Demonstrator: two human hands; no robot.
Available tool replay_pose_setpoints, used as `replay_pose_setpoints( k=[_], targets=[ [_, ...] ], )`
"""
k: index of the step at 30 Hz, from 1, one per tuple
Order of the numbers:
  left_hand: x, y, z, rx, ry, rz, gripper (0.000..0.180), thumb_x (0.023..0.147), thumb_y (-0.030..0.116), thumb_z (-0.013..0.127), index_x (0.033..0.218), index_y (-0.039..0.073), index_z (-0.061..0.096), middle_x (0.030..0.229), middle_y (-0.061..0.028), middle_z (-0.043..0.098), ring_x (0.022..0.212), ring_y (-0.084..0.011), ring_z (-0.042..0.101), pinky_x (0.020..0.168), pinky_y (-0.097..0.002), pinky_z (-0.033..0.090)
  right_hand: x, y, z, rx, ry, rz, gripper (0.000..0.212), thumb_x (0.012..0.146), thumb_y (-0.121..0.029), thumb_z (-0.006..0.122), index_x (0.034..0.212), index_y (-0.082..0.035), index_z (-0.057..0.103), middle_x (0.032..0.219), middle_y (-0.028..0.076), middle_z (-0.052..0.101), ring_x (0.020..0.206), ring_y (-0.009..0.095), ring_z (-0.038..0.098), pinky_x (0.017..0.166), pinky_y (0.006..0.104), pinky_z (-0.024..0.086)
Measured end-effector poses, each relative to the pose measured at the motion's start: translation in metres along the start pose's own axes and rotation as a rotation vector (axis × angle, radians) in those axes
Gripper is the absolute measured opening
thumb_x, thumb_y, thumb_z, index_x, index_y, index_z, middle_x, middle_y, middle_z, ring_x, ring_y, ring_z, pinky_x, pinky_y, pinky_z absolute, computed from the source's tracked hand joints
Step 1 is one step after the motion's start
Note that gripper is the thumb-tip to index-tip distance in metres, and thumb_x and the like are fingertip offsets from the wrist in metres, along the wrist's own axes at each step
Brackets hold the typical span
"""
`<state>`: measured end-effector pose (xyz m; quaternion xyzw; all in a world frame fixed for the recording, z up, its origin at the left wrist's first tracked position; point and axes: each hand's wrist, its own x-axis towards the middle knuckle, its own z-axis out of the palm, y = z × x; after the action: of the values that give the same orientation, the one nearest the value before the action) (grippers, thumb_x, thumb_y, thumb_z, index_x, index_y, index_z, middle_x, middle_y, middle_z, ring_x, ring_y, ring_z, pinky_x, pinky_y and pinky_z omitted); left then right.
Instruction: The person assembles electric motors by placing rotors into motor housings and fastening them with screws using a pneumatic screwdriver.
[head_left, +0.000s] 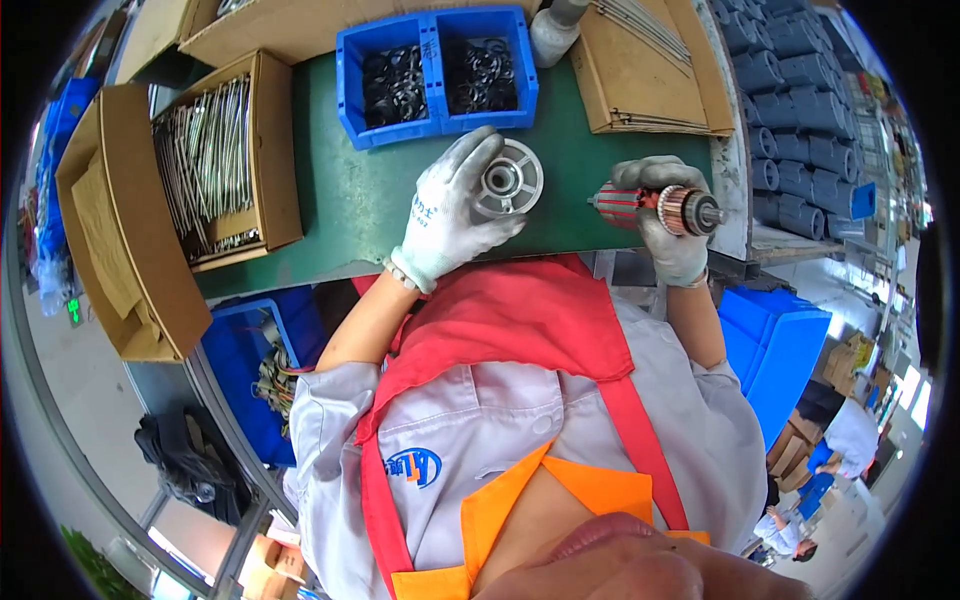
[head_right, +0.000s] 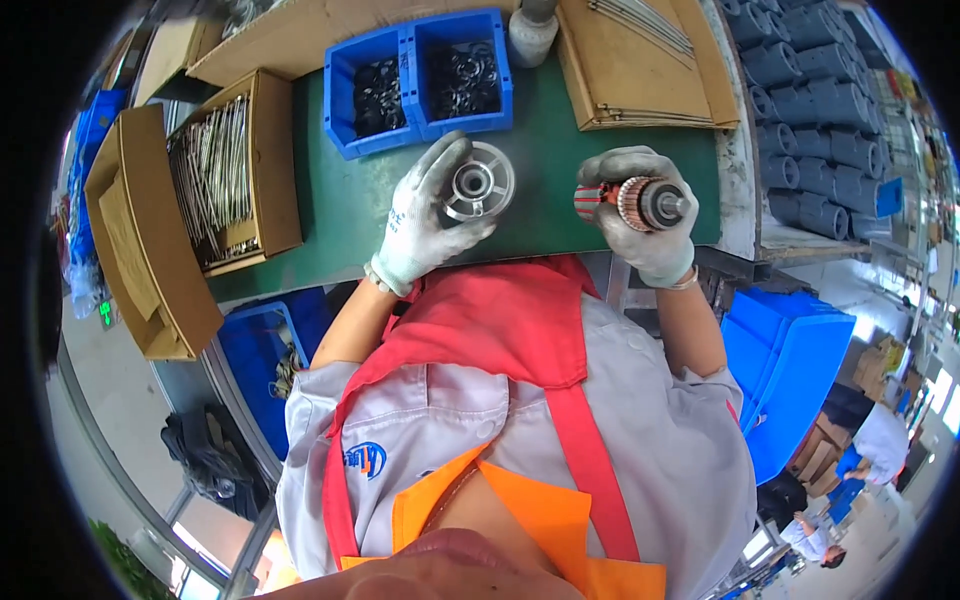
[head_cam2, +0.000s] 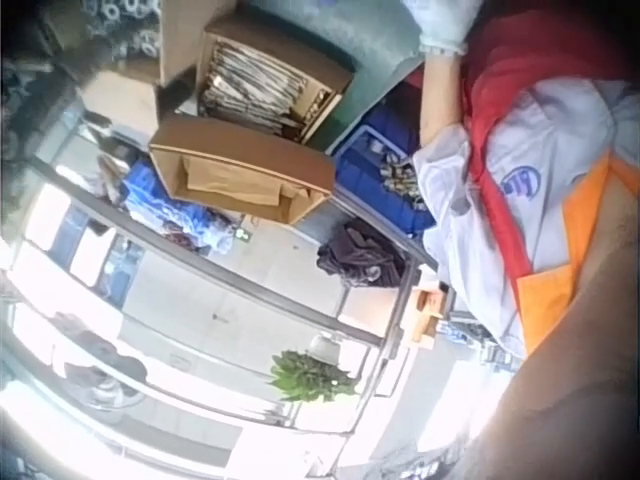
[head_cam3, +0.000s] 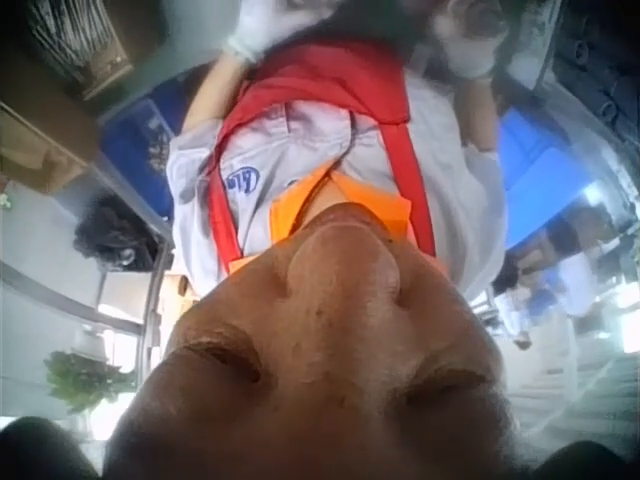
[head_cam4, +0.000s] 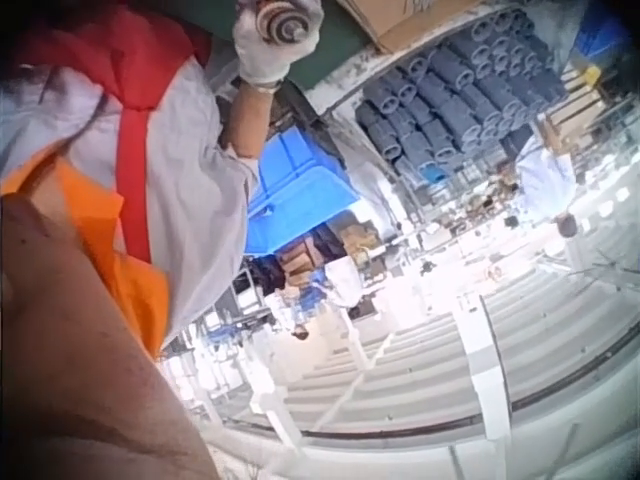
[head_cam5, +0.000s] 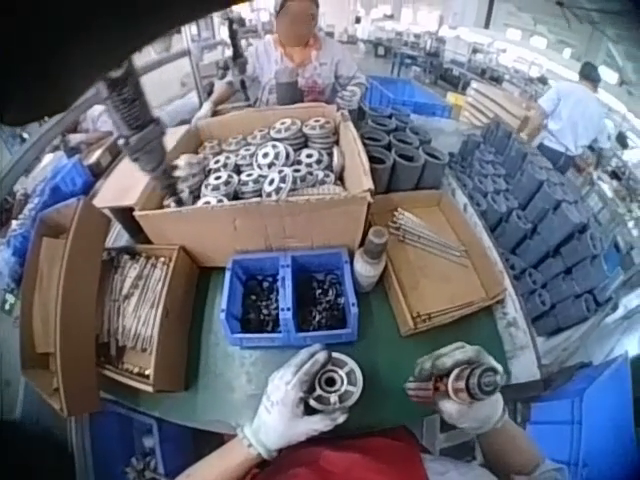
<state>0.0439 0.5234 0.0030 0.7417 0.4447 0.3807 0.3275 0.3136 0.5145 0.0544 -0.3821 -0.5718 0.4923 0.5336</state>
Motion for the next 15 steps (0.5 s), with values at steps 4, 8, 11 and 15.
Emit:
replay_pose_setpoints(
  k=[4,8,11,15],
  targets=[
    [0.004,-0.004,0.001,0.009,0.005,0.056,0.085,0.058,0.024,0.083,0.132,-0.001,0.049,0.135,-0.0241,0.050,0.120,-0.0403,0.054,0.101,-0.0448,0.044,0.014,-0.013,0.009,0.081,-0.006,-0.070,0.038,0.072,0.010,0.060,0.107,-0.001,0.052,0.101,0.016,0.062,0.092,0.025,0.064,0.081,0.0401,0.055],
    [0.008,-0.005,0.003,0.040,0.000,0.038,0.086,0.060,0.024,0.081,0.134,-0.004,0.047,0.134,-0.0252,0.051,0.121,-0.0401,0.053,0.102,-0.0443,0.043,0.051,-0.034,0.038,0.361,-0.151,-0.327,0.039,0.073,0.007,0.063,0.109,-0.004,0.050,0.092,0.016,0.063,0.089,0.028,0.063,0.081,0.0437,0.054],
    [0.014,0.011,0.006,-0.085,-0.014,-0.091,0.091,0.061,0.023,0.081,0.137,-0.006,0.041,0.123,-0.0248,0.058,0.113,-0.0402,0.057,0.096,-0.0443,0.046,0.056,-0.039,0.053,0.034,-0.189,-0.344,0.029,0.081,-0.007,0.070,0.107,-0.007,0.056,0.100,0.012,0.062,0.089,0.026,0.063,0.080,0.0419,0.053],
    [0.018,-0.003,0.022,-0.012,-0.091,-0.139,0.060,0.067,0.019,0.080,0.120,-0.001,0.058,0.108,-0.0212,0.066,0.095,-0.0339,0.067,0.081,-0.0394,0.054,0.084,-0.030,0.070,-0.060,-0.183,-0.085,0.030,0.066,-0.013,0.075,0.091,-0.003,0.064,0.082,0.007,0.067,0.077,0.012,0.063,0.072,0.0294,0.053]
  ],
)
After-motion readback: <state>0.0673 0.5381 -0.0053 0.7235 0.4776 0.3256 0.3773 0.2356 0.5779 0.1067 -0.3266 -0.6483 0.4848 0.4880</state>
